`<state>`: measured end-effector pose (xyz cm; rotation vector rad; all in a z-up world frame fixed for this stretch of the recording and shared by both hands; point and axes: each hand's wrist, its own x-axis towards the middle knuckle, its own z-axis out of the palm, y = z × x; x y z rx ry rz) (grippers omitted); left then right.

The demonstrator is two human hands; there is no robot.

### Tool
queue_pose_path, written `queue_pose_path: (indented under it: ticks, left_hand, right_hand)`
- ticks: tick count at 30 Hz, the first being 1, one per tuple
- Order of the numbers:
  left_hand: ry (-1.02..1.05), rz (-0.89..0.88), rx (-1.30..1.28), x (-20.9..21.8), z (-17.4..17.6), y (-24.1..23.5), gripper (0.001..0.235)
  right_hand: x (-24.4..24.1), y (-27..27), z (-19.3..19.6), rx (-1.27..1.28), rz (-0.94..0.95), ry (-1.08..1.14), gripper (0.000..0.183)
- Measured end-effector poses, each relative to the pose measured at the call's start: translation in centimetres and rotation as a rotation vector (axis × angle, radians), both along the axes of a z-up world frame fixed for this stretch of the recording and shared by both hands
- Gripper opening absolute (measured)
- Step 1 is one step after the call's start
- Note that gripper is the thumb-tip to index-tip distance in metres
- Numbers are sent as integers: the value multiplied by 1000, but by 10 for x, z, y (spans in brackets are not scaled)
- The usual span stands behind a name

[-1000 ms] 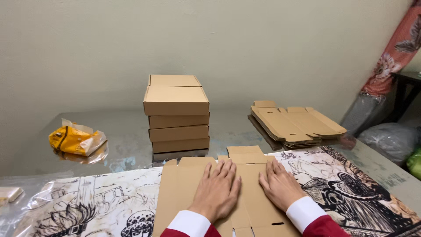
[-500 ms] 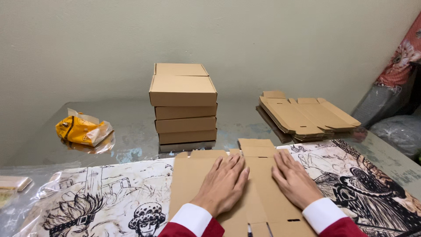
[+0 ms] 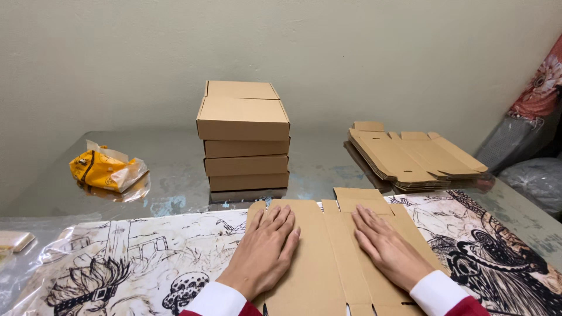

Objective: The person assembles a small cardboard box by folding its flaps and tucking them into slots to form the structure. They then pick up a flat, unassembled cardboard sheet and begin folding it along pre-scored lines to prepare it for assembly.

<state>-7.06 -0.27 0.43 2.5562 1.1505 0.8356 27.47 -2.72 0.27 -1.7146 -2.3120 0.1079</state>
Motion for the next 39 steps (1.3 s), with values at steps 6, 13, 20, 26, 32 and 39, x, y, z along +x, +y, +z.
queue_pose_path:
  ticks: [6,13,20,26,32,39]
  left_hand:
    - [-2,-8,-63,-2,0,-4,64]
    - [-60,-25,-215,-3,15,-5,66]
    - [-252,-25,-480,-12,50,-17,81]
    - [-491,26,-599,-22,48,-8,80]
    - [-482,113,-701,-24,67,-18,83]
    - [-466,95,-692,-22,67,-20,87]
  right_hand:
    - [-29,18,-13,51,141,-90,66]
    - [-77,35,-28,140,97,-155,69]
    - [-117,30,-19,8,18,-71,72]
    - [-164,38,-26,75,163,-74,70]
    - [-196,30,-8,48,257,53,65]
    - [-197,36,-18,64,255,-3,71]
